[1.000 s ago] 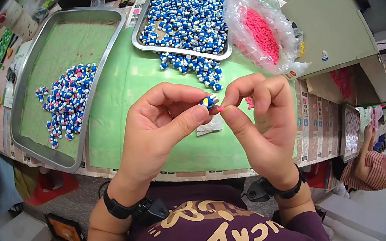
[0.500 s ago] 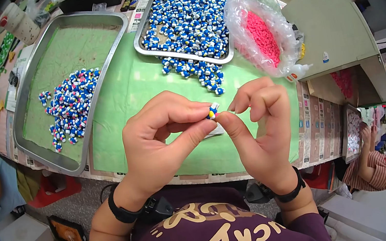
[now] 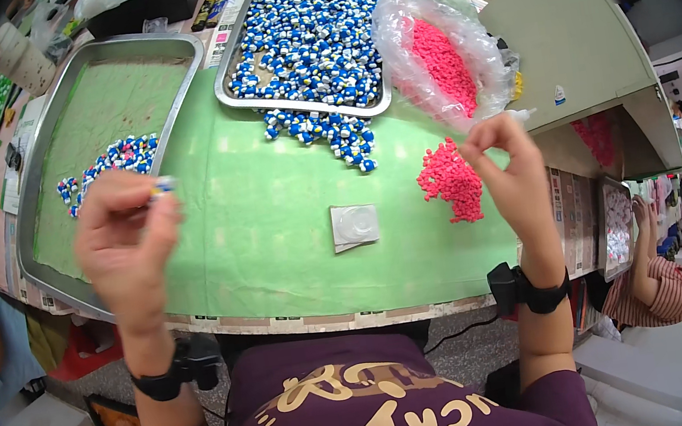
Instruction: The person repeatedly picks up a small blue and white capsule and a pink bead from a table, inserts the bead into the capsule, and places the assembled item into a metal tray. The process is performed one at a time by hand.
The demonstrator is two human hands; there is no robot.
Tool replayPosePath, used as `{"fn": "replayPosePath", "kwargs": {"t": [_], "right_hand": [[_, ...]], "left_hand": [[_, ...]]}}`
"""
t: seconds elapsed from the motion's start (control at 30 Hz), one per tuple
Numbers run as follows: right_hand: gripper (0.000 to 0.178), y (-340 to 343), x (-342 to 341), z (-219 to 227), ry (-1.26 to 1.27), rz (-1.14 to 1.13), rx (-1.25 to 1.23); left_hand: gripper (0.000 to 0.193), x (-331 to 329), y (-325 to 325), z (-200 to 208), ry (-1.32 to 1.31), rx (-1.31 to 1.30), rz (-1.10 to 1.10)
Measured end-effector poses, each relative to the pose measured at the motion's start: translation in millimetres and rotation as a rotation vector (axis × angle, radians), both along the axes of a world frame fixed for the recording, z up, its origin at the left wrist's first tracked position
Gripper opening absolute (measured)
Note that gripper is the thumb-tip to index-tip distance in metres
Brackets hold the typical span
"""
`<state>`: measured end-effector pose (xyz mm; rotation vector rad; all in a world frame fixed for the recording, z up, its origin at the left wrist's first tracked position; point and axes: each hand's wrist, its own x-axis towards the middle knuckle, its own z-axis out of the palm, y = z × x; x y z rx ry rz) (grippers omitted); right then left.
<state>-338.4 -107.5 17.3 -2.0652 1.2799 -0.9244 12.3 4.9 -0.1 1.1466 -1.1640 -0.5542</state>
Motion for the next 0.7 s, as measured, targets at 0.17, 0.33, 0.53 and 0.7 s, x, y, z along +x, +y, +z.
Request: {"fn": "replayPosePath", "kwargs": {"t": [0.17, 0.33, 0.53, 0.7], "right_hand": [[0.016, 6, 4, -20, 0.211, 0.161, 0.034], [0.012, 4, 10, -33, 0.32, 0.198, 0.065], [0.009, 3, 19, -36, 0.464, 0.182, -0.053], [0.008, 4, 27, -32, 0.479, 0.16, 0.115]], "left_hand": [[0.015, 80, 22, -22, -0.277, 0.096, 0.332], [0.016, 79, 20, 1, -0.503, 0.561, 0.586], [0.019, 10, -18, 8, -0.539, 0.328, 0.234], [0.021, -35, -65, -17, -0.617, 0.332, -0.121]]}}
